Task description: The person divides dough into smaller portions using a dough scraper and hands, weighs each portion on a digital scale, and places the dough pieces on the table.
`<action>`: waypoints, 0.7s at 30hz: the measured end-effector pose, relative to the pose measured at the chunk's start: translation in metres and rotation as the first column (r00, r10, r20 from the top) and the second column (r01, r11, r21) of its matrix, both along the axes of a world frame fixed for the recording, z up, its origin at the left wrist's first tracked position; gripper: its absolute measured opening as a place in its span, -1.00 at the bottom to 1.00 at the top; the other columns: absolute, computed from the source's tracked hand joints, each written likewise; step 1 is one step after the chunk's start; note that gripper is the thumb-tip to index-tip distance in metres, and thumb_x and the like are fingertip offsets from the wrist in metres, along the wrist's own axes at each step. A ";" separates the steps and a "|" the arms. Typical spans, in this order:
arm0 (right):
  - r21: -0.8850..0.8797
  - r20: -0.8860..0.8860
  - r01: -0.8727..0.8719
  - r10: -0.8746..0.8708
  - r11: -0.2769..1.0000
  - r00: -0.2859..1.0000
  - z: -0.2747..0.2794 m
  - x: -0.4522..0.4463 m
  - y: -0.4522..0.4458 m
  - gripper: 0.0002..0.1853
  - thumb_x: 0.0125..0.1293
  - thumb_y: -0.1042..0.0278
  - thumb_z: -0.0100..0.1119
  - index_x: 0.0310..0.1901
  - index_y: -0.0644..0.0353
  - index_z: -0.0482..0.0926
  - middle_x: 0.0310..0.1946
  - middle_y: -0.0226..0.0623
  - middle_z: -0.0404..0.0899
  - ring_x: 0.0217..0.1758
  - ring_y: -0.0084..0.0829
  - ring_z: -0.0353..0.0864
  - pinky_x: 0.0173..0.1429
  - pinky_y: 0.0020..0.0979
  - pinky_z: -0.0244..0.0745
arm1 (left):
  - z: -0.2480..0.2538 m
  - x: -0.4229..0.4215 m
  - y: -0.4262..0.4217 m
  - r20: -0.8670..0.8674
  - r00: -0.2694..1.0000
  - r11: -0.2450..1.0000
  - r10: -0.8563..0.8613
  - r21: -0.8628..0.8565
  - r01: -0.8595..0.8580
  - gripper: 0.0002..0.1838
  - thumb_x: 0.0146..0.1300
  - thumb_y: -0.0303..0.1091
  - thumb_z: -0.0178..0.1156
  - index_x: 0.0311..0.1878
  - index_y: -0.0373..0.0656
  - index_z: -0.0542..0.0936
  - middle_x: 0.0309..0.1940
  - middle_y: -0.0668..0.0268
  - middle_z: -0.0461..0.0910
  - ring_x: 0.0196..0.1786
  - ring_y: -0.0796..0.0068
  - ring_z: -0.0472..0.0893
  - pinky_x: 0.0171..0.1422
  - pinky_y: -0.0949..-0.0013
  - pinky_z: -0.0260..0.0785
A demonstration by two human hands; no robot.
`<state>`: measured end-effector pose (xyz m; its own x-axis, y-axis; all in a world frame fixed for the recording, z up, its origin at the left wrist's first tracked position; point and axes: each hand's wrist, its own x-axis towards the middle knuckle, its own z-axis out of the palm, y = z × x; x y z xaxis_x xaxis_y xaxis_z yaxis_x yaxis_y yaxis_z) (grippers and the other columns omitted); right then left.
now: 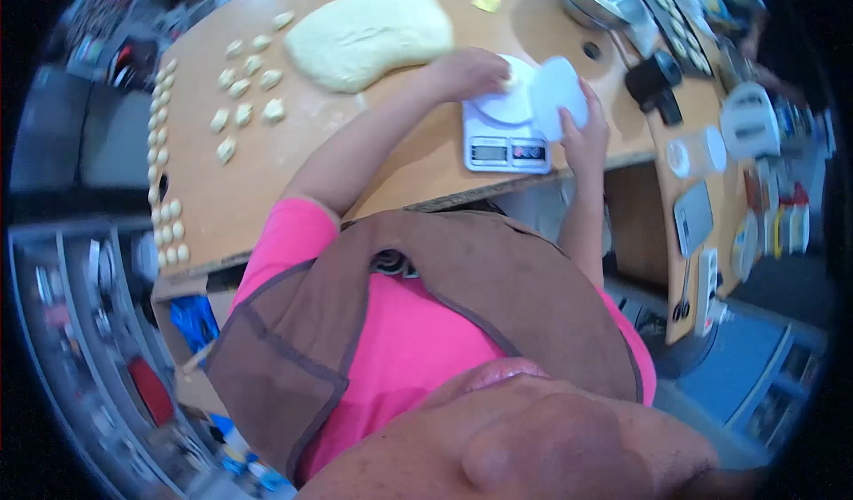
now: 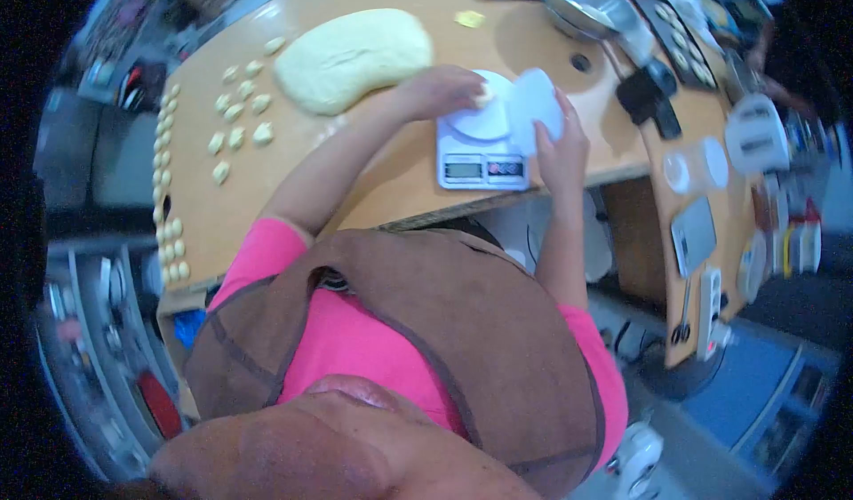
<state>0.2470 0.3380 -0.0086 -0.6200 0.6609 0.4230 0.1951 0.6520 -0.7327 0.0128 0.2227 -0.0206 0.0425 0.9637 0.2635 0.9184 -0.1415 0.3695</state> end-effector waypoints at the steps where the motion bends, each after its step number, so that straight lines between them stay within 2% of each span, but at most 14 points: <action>1: 0.013 0.021 -0.003 0.003 1.000 1.000 -0.003 -0.002 0.000 -0.42 0.21 0.53 0.20 0.30 0.29 0.38 0.23 0.01 0.49 0.29 -0.12 0.51 0.34 -0.24 0.37 | -0.013 -0.005 0.004 0.097 0.995 0.998 -0.020 0.054 0.015 -0.75 0.25 -0.27 0.25 -0.06 -0.15 0.60 -0.06 0.17 0.65 0.03 0.10 0.61 0.16 0.15 0.45; 3: 0.026 0.067 -0.005 0.004 1.000 0.998 -0.002 -0.004 -0.004 -0.43 0.21 0.54 0.20 0.30 0.31 0.38 0.24 0.01 0.48 0.31 -0.12 0.49 0.35 -0.24 0.36 | -0.005 0.000 0.002 0.134 0.990 0.992 0.050 0.106 -0.064 -0.79 0.26 -0.24 0.23 -0.12 -0.12 0.61 -0.19 0.20 0.65 -0.11 0.12 0.63 0.03 0.12 0.45; 4: 0.027 0.094 0.003 -0.006 1.000 0.996 0.001 -0.005 -0.007 -0.43 0.21 0.54 0.19 0.30 0.31 0.37 0.25 0.01 0.47 0.31 -0.13 0.48 0.36 -0.24 0.36 | -0.004 -0.001 0.002 0.283 0.957 0.987 0.061 0.127 -0.101 -0.80 0.27 -0.21 0.22 -0.16 -0.12 0.62 -0.23 0.21 0.65 -0.20 0.13 0.64 -0.04 0.14 0.48; 5: 0.031 0.093 -0.043 0.040 0.999 0.995 0.003 -0.007 -0.009 -0.43 0.21 0.54 0.19 0.30 0.31 0.37 0.25 0.01 0.47 0.31 -0.13 0.48 0.36 -0.24 0.36 | -0.009 -0.002 0.005 0.329 0.941 0.961 0.076 0.229 -0.158 -0.73 0.28 -0.27 0.25 0.00 -0.13 0.55 -0.25 0.22 0.64 -0.27 0.23 0.66 -0.12 0.22 0.50; 6: 0.043 0.116 -0.001 -0.004 0.999 0.993 0.004 -0.007 -0.011 -0.42 0.21 0.55 0.19 0.31 0.30 0.37 0.24 0.01 0.47 0.30 -0.13 0.49 0.35 -0.24 0.37 | -0.008 0.000 0.006 0.332 0.937 0.954 0.107 0.232 -0.191 -0.73 0.28 -0.27 0.25 0.00 -0.13 0.55 -0.25 0.22 0.64 -0.27 0.23 0.66 -0.12 0.22 0.50; 7: 0.059 0.134 0.050 -0.057 0.997 0.989 0.005 -0.008 -0.012 -0.42 0.21 0.55 0.19 0.31 0.30 0.37 0.24 0.02 0.48 0.29 -0.13 0.51 0.34 -0.23 0.38 | -0.004 0.004 0.007 0.695 0.717 0.907 0.052 0.268 -0.325 -0.65 0.28 -0.32 0.26 0.10 -0.15 0.47 -0.26 0.23 0.64 -0.26 0.29 0.66 -0.13 0.27 0.51; 8: 0.064 0.133 0.030 -0.038 0.997 0.990 0.006 -0.008 -0.012 -0.42 0.21 0.55 0.19 0.31 0.30 0.37 0.24 0.02 0.48 0.29 -0.13 0.51 0.34 -0.23 0.38 | 0.001 0.006 0.005 0.923 0.378 0.855 -0.070 0.251 -0.454 -0.55 0.28 -0.37 0.27 0.19 -0.17 0.39 -0.27 0.25 0.64 -0.25 0.36 0.67 -0.13 0.32 0.52; 9: 0.032 0.140 0.048 -0.052 0.998 0.989 0.005 -0.008 -0.012 -0.41 0.21 0.56 0.19 0.32 0.29 0.37 0.24 0.02 0.48 0.28 -0.13 0.51 0.33 -0.23 0.39 | 0.013 0.004 -0.002 0.971 0.221 0.841 -0.093 0.196 -0.505 -0.37 0.27 -0.44 0.29 0.34 -0.19 0.21 -0.18 0.21 0.60 -0.16 0.42 0.64 -0.06 0.38 0.52; 12: 0.030 0.144 0.058 -0.061 0.998 0.988 0.000 -0.006 -0.009 -0.40 0.21 0.56 0.20 0.33 0.27 0.36 0.23 0.02 0.48 0.27 -0.11 0.52 0.35 -0.21 0.37 | 0.030 -0.016 -0.049 0.991 0.110 0.805 -0.077 0.127 -0.579 -0.27 0.17 -0.37 0.39 0.36 -0.25 0.25 -0.04 0.14 0.56 -0.07 0.43 0.61 0.01 0.33 0.50; 15: 0.014 0.115 0.044 -0.045 0.999 0.992 0.002 -0.005 -0.006 -0.39 0.21 0.57 0.20 0.34 0.25 0.37 0.22 -0.01 0.49 0.22 -0.16 0.55 0.24 -0.24 0.48 | 0.012 -0.071 -0.120 0.991 0.135 0.765 0.003 0.084 -0.639 -0.39 0.19 -0.35 0.38 0.26 -0.38 0.41 0.12 0.15 0.50 0.07 0.40 0.56 0.15 0.35 0.45; 17: -0.163 0.155 0.070 -0.045 0.984 0.987 0.009 -0.005 -0.011 -0.39 0.21 0.58 0.20 0.34 0.23 0.37 0.19 -0.03 0.51 0.11 -0.23 0.60 -0.04 -0.32 0.62 | 0.002 -0.125 -0.188 0.912 0.300 0.664 0.281 0.041 -0.747 -0.50 0.28 -0.43 0.27 0.26 -0.33 0.42 0.03 0.22 0.56 0.06 0.41 0.61 0.27 0.35 0.42; 18: -0.164 0.154 0.073 -0.047 0.984 0.987 0.007 -0.006 -0.009 -0.39 0.21 0.58 0.20 0.34 0.23 0.37 0.19 -0.03 0.51 0.11 -0.23 0.60 -0.04 -0.32 0.62 | 0.013 -0.142 -0.223 0.875 0.292 0.586 0.386 0.012 -0.810 -0.61 0.29 -0.42 0.26 0.16 -0.33 0.53 -0.06 0.24 0.64 0.00 0.45 0.64 0.21 0.39 0.44; 19: -0.122 0.121 0.053 -0.038 0.991 0.992 0.002 -0.006 -0.003 -0.40 0.21 0.59 0.20 0.33 0.22 0.37 0.17 -0.05 0.51 0.05 -0.27 0.62 -0.18 -0.38 0.62 | 0.006 -0.176 -0.257 0.800 0.390 0.480 0.456 0.148 -0.865 -0.71 0.31 -0.39 0.25 0.05 -0.30 0.62 -0.15 0.26 0.70 -0.09 0.48 0.66 0.11 0.42 0.47; 21: -0.086 0.096 0.033 -0.025 0.996 0.995 0.001 -0.009 -0.006 -0.40 0.21 0.60 0.21 0.33 0.22 0.38 0.15 -0.08 0.52 0.00 -0.31 0.63 -0.33 -0.43 0.62 | 0.004 -0.225 -0.321 0.641 0.296 0.216 0.708 0.202 -0.955 -0.73 0.34 -0.32 0.23 0.05 -0.16 0.66 -0.24 0.31 0.72 -0.16 0.46 0.68 0.02 0.43 0.48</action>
<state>0.2378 0.3322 -0.0080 -0.6345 0.7111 0.3031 0.2846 0.5795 -0.7637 -0.2123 -0.0986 -0.0162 -0.9068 0.0608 0.4172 0.4085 0.3714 0.8338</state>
